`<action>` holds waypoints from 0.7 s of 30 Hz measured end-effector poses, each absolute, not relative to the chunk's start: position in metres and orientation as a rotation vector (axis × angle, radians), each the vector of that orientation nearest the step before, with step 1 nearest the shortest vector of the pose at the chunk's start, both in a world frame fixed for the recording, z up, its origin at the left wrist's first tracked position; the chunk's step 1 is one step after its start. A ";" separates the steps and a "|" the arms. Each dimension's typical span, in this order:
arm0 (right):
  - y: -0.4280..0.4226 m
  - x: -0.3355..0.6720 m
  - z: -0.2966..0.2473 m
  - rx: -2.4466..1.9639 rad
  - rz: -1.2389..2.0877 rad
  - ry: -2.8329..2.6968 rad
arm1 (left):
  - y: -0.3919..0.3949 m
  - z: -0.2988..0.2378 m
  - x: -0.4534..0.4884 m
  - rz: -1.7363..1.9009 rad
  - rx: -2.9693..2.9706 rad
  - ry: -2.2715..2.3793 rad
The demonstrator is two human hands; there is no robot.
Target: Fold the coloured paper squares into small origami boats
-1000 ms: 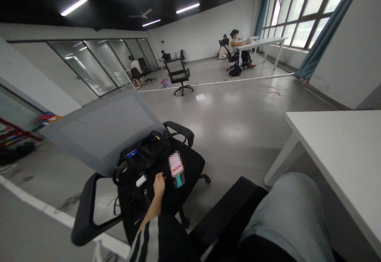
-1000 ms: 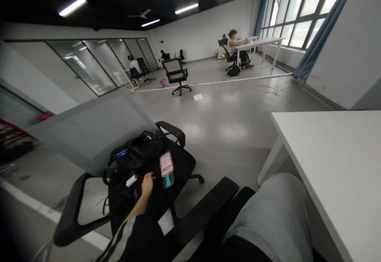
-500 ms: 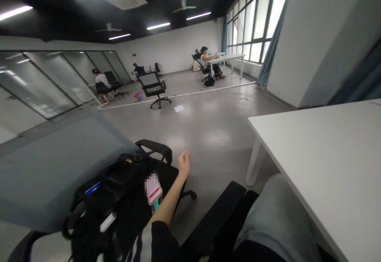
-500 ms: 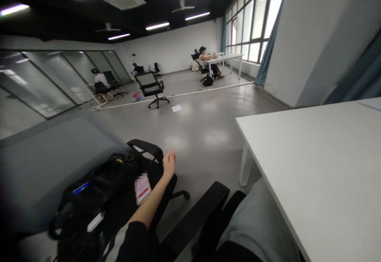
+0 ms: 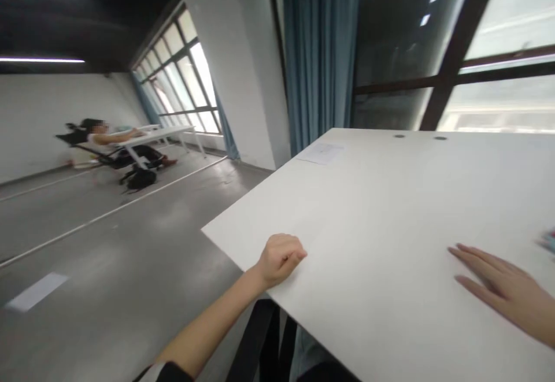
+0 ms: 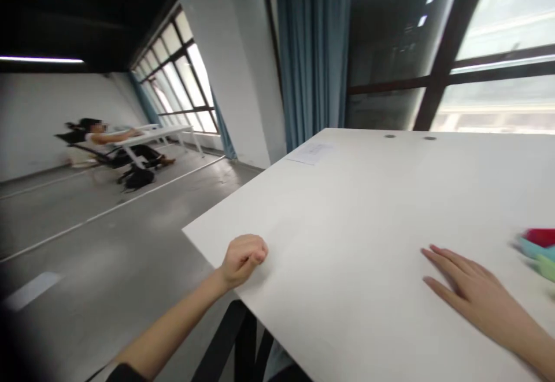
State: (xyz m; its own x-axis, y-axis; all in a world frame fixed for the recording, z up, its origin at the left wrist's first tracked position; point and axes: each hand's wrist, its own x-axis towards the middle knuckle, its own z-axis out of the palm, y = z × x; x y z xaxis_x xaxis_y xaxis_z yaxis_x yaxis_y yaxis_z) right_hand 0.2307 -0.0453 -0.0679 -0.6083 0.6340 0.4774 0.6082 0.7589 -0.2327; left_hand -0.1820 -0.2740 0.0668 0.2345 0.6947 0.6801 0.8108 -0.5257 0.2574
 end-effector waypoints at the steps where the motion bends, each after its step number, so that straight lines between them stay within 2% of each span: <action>1: -0.047 0.229 -0.059 -0.987 0.070 -2.487 | -0.251 0.066 -0.170 -1.110 -2.449 -1.408; 6: -0.051 0.223 -0.025 -1.188 0.163 -2.602 | -0.158 0.046 -0.108 -0.717 -2.802 -1.296; 11: -0.050 0.230 -0.015 -1.205 0.269 -2.595 | -0.095 0.021 -0.050 -0.355 -2.760 -1.302; 21: -0.050 0.233 -0.005 -1.248 0.314 -2.592 | -0.056 0.003 -0.021 -0.134 -2.625 -1.564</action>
